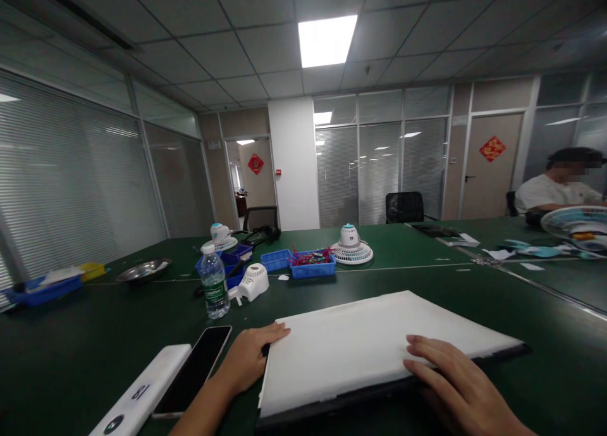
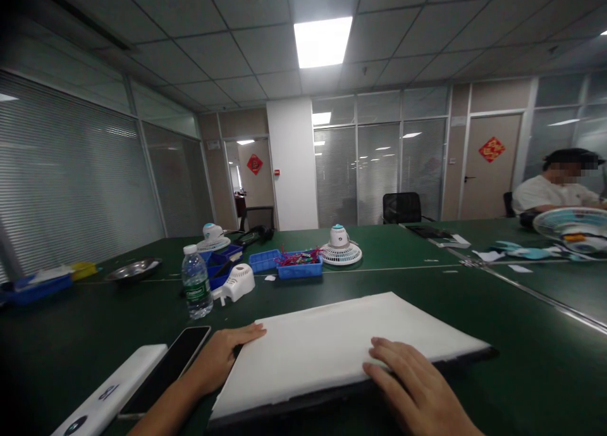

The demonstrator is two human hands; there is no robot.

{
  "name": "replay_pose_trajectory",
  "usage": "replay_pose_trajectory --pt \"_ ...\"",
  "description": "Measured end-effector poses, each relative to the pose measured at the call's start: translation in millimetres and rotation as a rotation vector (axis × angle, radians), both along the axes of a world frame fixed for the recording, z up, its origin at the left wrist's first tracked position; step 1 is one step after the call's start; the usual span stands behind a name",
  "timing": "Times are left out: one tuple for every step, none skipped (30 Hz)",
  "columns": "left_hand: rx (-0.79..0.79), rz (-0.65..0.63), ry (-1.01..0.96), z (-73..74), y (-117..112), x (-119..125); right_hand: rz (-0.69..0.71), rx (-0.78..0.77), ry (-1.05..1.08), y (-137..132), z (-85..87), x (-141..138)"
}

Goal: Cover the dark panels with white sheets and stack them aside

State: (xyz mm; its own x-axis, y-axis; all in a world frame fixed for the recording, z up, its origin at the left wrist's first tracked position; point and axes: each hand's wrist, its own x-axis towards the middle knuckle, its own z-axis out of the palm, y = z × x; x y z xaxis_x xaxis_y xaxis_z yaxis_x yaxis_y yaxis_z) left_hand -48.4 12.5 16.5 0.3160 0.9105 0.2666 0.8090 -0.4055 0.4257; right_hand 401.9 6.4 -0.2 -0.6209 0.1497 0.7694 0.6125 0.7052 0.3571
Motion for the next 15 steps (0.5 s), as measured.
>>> replay_pose_trajectory --pt "0.009 0.0 0.012 1.2 -1 1 0.014 -0.004 0.036 2 -3.6 7" --pt "0.018 0.0 0.026 2.2 -2 2 0.029 -0.011 0.059 3 -6.3 12" --pt "0.025 -0.002 0.041 3.2 -2 3 0.045 -0.02 0.075 4 -8.0 15" --pt "0.03 -0.008 0.056 4.0 -3 5 0.06 -0.031 0.094 4 -8.8 16" --pt "0.034 -0.016 0.07 4.6 -4 6 0.073 -0.041 0.115 3 -8.7 16" --pt "0.038 -0.024 0.081 5.0 -5 6 0.081 -0.054 0.138 2 -7.8 14" --pt "0.04 -0.032 0.091 5.2 -6 7 0.084 -0.076 0.151 1 -6.4 12" --pt "0.044 -0.035 0.099 5.3 -7 8 0.081 -0.104 0.15 0 -4.5 9" --pt "0.047 -0.034 0.106 5.2 -8 8 0.072 -0.133 0.134 -1 -2.1 7" --pt "0.048 -0.028 0.11 5.1 -8 8 0.062 -0.161 0.097 0 0.8 5" --pt "0.052 -0.018 0.112 4.8 -9 8 0.053 -0.181 0.052 0 4.2 5" --pt "0.057 -0.005 0.11 4.5 -10 8 0.04 -0.191 0.015 1 8.1 5" --pt "0.068 0.011 0.103 4.1 -10 8 0.029 -0.191 -0.009 2 12.4 7" --pt "0.086 0.027 0.09 3.6 -10 7 0.025 -0.192 -0.012 3 16.8 9" --pt "0.109 0.044 0.072 2.9 -10 5 0.027 -0.209 0.009 3 20.9 11"
